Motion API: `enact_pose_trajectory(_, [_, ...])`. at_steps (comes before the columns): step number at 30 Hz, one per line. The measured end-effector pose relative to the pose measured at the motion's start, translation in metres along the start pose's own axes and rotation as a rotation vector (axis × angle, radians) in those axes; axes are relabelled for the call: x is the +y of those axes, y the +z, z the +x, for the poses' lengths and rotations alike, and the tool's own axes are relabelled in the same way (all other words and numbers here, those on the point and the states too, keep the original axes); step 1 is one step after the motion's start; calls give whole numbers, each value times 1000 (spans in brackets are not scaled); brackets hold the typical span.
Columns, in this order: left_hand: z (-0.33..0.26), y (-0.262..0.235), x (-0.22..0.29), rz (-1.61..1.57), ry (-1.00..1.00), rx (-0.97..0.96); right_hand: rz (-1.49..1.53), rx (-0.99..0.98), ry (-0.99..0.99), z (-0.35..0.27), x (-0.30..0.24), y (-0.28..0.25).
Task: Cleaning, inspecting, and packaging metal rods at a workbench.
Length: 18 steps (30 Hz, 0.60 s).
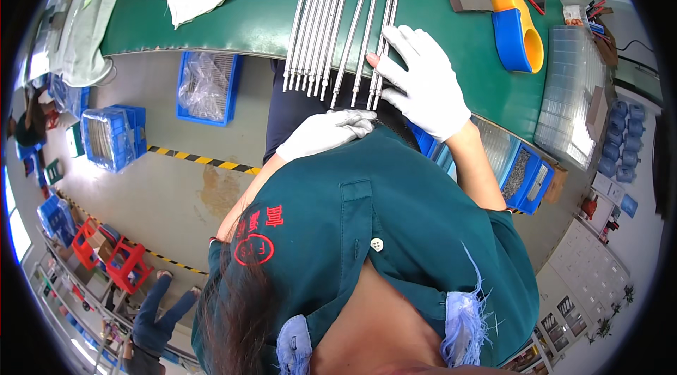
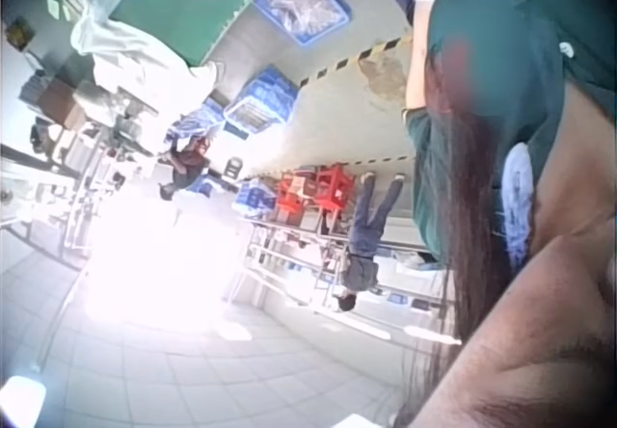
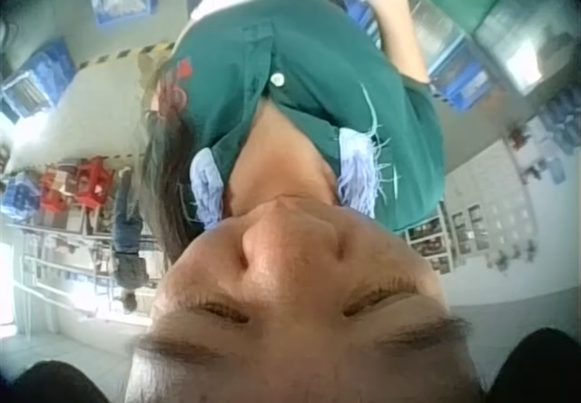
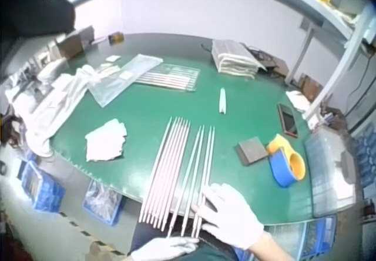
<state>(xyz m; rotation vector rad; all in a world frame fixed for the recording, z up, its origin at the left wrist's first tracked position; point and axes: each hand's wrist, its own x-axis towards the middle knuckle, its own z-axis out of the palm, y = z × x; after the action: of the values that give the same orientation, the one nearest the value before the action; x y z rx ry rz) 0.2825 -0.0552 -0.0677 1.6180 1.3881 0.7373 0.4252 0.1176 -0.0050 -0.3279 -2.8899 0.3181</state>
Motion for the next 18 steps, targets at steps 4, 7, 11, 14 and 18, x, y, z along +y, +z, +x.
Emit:
enact_pose_trajectory(4, [4, -5, 11, -729, -393, -57, 2, -4, 0, 0, 1, 2])
enact_pose_trajectory(7, [8, -12, 22, -946, -562, 5, 4, -30, 24, 0, -3, 2])
enact_pose_trajectory(11, [8, -14, 22, -826, -557, 9, 70, -50, 8, -3, 2, -5])
enact_pose_trajectory(14, [8, -19, 30, -708, -575, -22, 215, -36, 15, 0, 3, -10])
enact_pose_trajectory(18, [8, -14, 25, -999, -648, 99, 119, 43, -85, 13, 3, -1])
